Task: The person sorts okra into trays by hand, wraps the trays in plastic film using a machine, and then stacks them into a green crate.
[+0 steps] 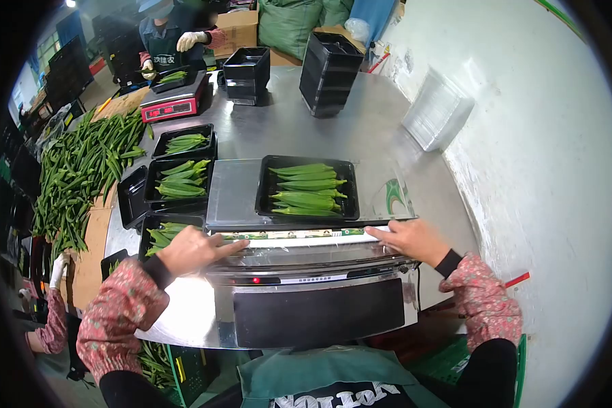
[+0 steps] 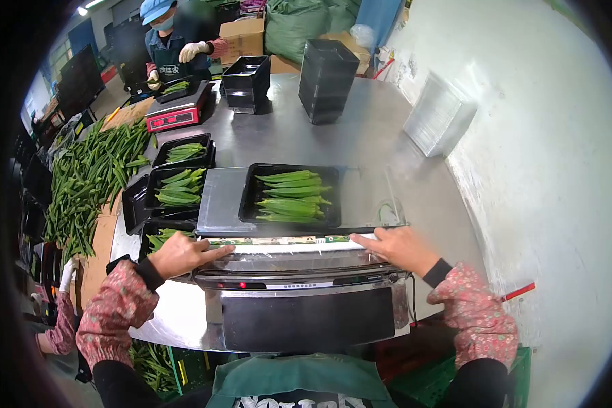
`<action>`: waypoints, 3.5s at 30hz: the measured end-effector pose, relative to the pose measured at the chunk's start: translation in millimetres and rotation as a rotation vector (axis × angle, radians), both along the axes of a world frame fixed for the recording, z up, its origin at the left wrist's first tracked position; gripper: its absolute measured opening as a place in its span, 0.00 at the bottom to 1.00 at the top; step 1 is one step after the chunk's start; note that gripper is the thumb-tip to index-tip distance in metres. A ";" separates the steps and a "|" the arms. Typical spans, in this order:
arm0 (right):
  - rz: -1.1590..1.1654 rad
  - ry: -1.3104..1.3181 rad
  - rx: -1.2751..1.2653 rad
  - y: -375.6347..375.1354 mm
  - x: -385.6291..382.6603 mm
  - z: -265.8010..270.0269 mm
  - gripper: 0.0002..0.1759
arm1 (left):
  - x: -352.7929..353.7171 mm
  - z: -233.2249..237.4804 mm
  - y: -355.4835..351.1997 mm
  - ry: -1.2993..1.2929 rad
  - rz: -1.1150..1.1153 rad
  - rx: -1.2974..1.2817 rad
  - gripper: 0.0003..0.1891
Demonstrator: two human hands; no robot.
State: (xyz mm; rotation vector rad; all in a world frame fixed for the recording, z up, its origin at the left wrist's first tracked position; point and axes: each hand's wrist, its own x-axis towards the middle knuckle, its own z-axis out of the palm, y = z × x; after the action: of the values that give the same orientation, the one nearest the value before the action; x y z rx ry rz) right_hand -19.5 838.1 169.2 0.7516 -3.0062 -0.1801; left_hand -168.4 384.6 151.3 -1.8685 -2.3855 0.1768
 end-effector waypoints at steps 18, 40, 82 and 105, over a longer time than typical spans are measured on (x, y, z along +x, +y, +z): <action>-0.369 0.187 -1.768 -4.0 -160.9 -47.8 0.13 | -155.4 -24.6 156.4 -1.227 0.392 1.621 0.11; -0.696 -0.514 -1.412 -40.5 -133.9 -38.1 0.47 | -82.4 1.1 93.5 -1.607 0.632 0.478 0.45; -1.352 -0.326 -2.107 -78.1 181.5 -33.5 0.10 | 208.4 -33.2 -20.8 -2.657 1.296 1.194 0.13; -0.991 -0.839 -2.087 -186.8 212.6 -97.7 0.24 | 247.6 -130.6 15.0 -1.870 0.735 0.593 0.17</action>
State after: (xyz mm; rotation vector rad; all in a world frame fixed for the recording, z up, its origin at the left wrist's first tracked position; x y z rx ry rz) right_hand 193.1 651.3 71.5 -0.9742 -1.6129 2.8411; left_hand 79.2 399.5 20.7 -0.4577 -2.8854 -2.8321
